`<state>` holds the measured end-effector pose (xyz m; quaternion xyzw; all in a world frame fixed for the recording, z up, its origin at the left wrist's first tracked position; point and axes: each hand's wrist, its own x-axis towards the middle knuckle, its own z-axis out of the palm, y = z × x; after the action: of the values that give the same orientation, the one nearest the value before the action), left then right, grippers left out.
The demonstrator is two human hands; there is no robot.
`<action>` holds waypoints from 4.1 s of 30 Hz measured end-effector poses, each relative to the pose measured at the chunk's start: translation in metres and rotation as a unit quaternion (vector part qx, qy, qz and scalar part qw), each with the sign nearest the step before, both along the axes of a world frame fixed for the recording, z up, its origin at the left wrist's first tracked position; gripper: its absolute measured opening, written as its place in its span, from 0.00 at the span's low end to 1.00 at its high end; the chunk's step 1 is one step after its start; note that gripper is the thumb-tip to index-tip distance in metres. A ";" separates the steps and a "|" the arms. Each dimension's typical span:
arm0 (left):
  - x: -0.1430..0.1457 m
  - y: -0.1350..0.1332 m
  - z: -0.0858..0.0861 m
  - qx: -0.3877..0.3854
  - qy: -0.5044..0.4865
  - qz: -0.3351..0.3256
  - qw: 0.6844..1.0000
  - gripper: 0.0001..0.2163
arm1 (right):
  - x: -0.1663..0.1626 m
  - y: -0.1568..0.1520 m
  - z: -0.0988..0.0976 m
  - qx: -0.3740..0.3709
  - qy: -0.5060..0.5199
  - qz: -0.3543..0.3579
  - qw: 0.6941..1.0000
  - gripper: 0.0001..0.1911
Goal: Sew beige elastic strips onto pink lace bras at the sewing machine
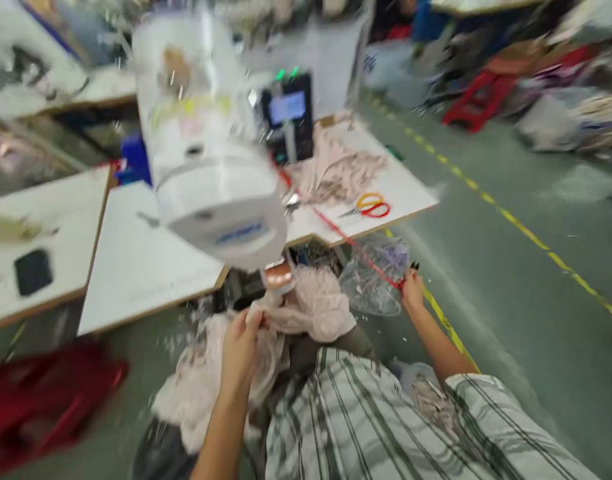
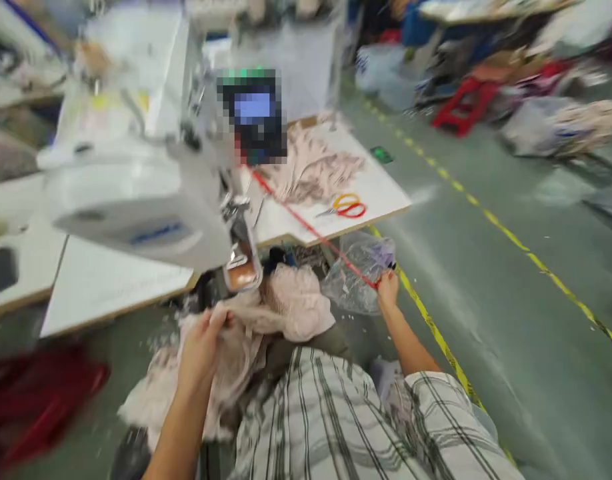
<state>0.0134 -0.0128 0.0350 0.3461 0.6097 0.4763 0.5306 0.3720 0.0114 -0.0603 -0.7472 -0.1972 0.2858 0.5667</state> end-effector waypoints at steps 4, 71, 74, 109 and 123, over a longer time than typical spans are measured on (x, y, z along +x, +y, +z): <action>-0.012 -0.002 -0.021 -0.036 -0.007 0.016 0.999 0.22 | -0.039 -0.006 -0.017 -0.068 0.047 0.149 0.985 0.09; -0.016 -0.012 -0.034 0.015 0.174 -0.122 0.977 0.08 | -0.195 -0.004 0.058 -0.081 0.294 0.654 0.692 0.20; -0.017 -0.013 -0.035 0.046 0.226 -0.128 0.964 0.07 | -0.195 -0.003 0.059 -0.089 0.276 0.661 0.692 0.20; -0.013 -0.021 -0.054 0.026 0.158 -0.126 0.979 0.10 | -0.194 -0.003 0.046 -0.134 0.304 0.661 0.672 0.18; -0.012 -0.022 -0.064 0.051 0.056 -0.107 0.991 0.09 | -0.192 -0.007 0.040 -0.115 0.344 0.651 0.667 0.19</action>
<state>0.0018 -0.0353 -0.0289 0.4626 0.5728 0.4268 0.5252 0.1796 0.0048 -0.0200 -0.3368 -0.3900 0.8393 0.1734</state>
